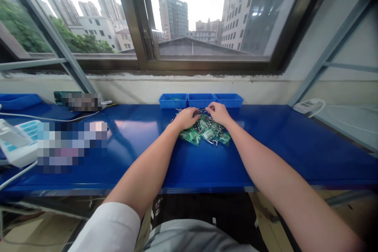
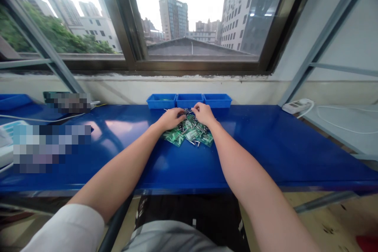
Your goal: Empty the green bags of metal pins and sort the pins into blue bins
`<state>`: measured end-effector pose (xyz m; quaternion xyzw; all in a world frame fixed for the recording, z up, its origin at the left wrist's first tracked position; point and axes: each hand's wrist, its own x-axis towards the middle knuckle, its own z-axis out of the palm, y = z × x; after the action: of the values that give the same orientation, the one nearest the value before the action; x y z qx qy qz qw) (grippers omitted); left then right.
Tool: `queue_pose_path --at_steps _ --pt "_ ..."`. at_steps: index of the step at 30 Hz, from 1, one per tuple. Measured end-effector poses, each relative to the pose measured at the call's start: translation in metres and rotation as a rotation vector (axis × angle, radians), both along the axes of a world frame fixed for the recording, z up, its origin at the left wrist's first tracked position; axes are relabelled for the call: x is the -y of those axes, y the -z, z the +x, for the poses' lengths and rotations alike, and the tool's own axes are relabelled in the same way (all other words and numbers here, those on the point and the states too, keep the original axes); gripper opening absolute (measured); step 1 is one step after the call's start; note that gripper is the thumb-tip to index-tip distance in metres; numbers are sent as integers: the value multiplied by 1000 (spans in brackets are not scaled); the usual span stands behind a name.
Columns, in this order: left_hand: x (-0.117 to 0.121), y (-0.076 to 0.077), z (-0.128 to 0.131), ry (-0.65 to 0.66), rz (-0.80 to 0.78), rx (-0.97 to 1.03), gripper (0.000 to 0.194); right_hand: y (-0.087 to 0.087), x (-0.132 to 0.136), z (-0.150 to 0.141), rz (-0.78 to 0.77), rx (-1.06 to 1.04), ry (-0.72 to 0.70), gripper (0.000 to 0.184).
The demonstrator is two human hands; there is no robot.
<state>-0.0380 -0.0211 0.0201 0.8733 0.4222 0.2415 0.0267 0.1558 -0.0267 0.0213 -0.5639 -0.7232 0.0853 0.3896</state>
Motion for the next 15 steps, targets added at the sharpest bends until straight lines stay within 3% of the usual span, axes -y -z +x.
queue_pose_path --at_steps 4,9,15 --pt "4 -5 2 56 8 44 36 -4 2 -7 -33 -155 -145 13" --pt "6 -9 5 89 60 -38 37 -5 4 -15 -63 -300 -259 16" --pt "6 -8 3 68 61 -6 30 -9 10 -13 -58 -271 -348 20"
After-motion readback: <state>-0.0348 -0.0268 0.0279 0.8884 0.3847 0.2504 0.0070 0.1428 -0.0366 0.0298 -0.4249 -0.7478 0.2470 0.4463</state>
